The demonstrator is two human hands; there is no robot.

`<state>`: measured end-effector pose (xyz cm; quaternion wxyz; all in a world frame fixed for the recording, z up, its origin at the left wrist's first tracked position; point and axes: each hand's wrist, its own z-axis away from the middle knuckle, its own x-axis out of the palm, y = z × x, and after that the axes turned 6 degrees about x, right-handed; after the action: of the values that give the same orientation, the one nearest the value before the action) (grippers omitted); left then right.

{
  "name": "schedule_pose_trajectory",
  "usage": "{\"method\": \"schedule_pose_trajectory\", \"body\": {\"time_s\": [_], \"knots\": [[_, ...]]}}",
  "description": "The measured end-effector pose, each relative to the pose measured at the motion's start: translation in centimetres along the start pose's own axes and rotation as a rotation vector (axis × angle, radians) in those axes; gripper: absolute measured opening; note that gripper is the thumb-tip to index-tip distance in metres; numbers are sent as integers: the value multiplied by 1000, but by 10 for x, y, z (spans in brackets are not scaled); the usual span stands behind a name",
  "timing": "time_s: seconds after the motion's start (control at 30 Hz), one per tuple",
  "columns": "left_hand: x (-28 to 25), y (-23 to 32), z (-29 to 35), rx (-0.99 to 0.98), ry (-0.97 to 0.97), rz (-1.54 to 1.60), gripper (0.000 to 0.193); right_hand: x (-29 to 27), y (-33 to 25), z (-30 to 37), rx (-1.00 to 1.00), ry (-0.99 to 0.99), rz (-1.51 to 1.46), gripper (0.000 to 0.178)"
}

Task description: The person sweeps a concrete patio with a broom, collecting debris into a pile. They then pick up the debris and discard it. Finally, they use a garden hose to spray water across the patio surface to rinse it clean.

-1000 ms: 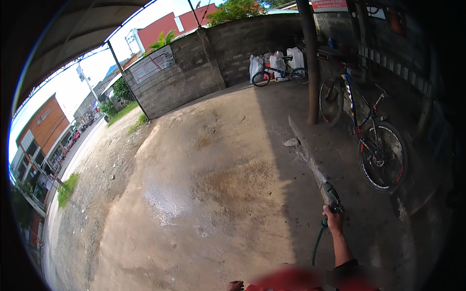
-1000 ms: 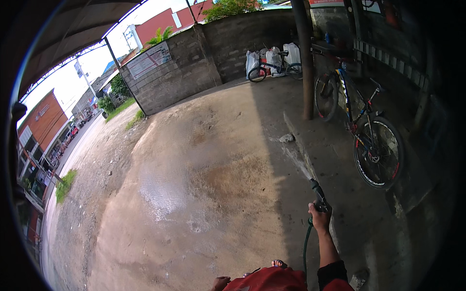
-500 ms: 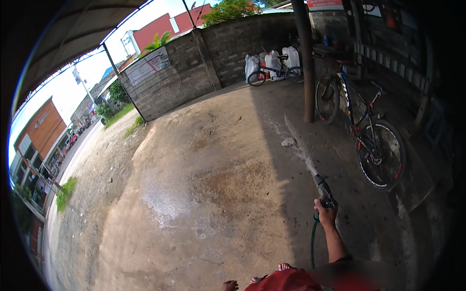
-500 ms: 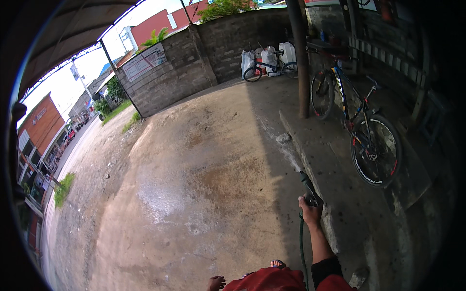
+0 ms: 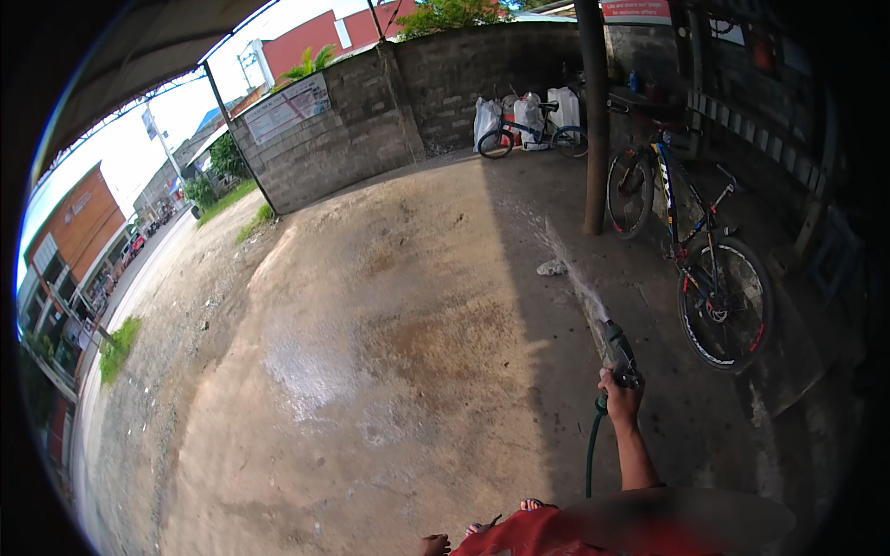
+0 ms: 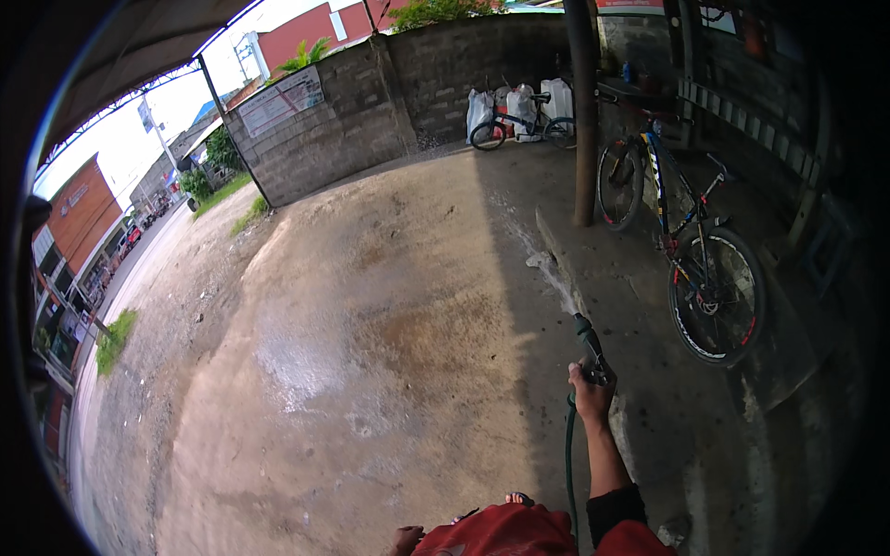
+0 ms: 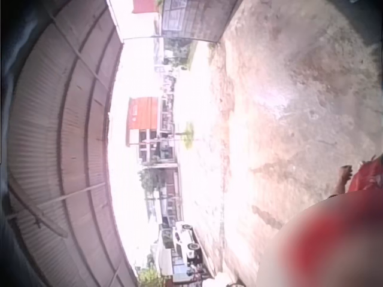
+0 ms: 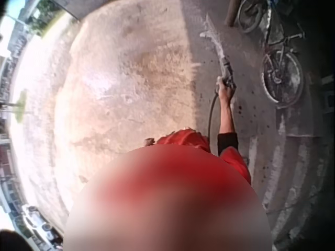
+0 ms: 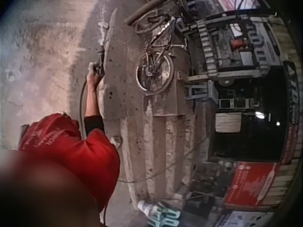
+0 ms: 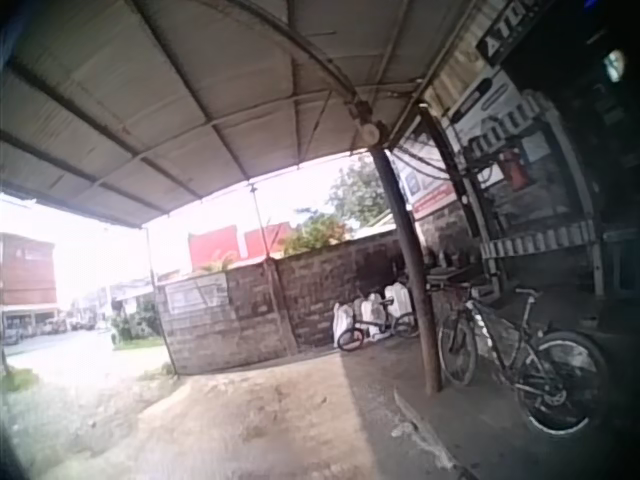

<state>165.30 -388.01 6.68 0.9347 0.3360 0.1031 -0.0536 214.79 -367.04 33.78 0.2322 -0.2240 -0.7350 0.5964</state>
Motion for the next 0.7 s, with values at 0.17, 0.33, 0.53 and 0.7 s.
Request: {"method": "schedule_pose_trajectory", "body": {"time_s": [0.17,0.33,0.53,0.7], "knots": [[-9,2,-15,-96,19,1,35,2,-9,-5,-2,42,5,13],[-10,5,-27,-69,21,78,34,1,-9,-11,-3,65,13,15],[-11,6,-27,-65,24,69,35,0,-13,-21,50,118,-2,17],[-13,9,-27,-68,24,78,36,3,-23,-24,50,150,42,16]]}}
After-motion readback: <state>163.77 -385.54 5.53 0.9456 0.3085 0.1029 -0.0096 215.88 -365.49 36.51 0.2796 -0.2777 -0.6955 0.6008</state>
